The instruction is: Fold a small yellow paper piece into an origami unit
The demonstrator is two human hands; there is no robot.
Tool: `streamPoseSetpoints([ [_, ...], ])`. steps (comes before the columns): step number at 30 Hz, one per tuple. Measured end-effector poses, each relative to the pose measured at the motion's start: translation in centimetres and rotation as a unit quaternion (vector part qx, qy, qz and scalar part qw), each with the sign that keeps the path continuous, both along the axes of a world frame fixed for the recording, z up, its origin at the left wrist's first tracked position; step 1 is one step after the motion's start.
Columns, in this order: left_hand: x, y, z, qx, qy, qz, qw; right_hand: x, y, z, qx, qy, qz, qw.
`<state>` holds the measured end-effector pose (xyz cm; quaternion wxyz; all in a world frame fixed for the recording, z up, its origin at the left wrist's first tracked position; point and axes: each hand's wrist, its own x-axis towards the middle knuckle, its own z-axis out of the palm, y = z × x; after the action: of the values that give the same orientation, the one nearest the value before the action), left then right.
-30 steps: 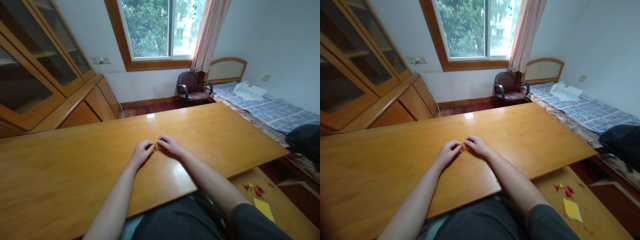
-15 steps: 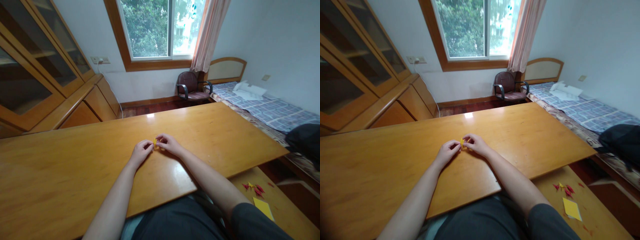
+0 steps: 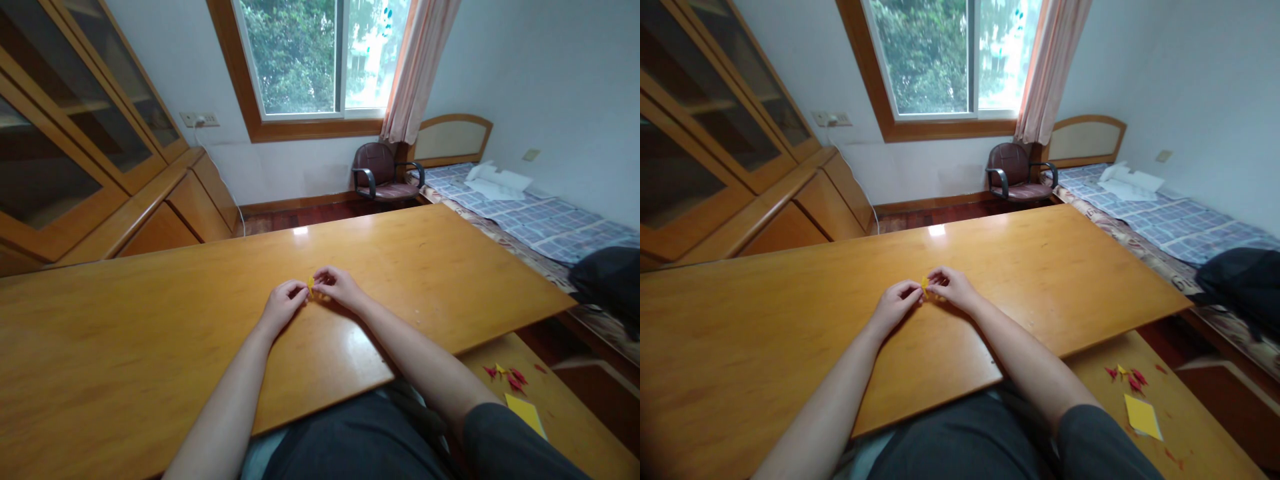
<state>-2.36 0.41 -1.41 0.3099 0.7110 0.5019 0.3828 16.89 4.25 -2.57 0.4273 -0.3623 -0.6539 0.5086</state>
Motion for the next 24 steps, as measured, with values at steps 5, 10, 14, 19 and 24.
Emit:
streamPoseSetpoints([
  [5, 0.3, -0.2, 0.2, 0.029, -0.005, 0.028, 0.999, 0.0, 0.1, 0.0, -0.015, 0.013, 0.005, 1.000],
  [10, 0.7, -0.5, 0.3, 0.039, -0.060, 0.047, 0.996, -0.1, 0.0, 0.2, -0.026, 0.022, 0.003, 0.999],
  [14, 0.7, -0.5, 0.1, 0.037, -0.057, 0.049, 0.997, -0.1, 0.0, 0.2, -0.034, 0.028, 0.006, 0.999],
  [19, 0.6, -0.3, -0.6, 0.036, -0.070, 0.050, 0.996, -0.1, 0.0, 0.2, -0.036, 0.046, 0.022, 0.998],
  [24, 0.5, -0.1, -0.7, 0.017, -0.103, 0.036, 0.994, -0.2, -0.2, 0.3, -0.038, 0.056, 0.033, 0.997],
])
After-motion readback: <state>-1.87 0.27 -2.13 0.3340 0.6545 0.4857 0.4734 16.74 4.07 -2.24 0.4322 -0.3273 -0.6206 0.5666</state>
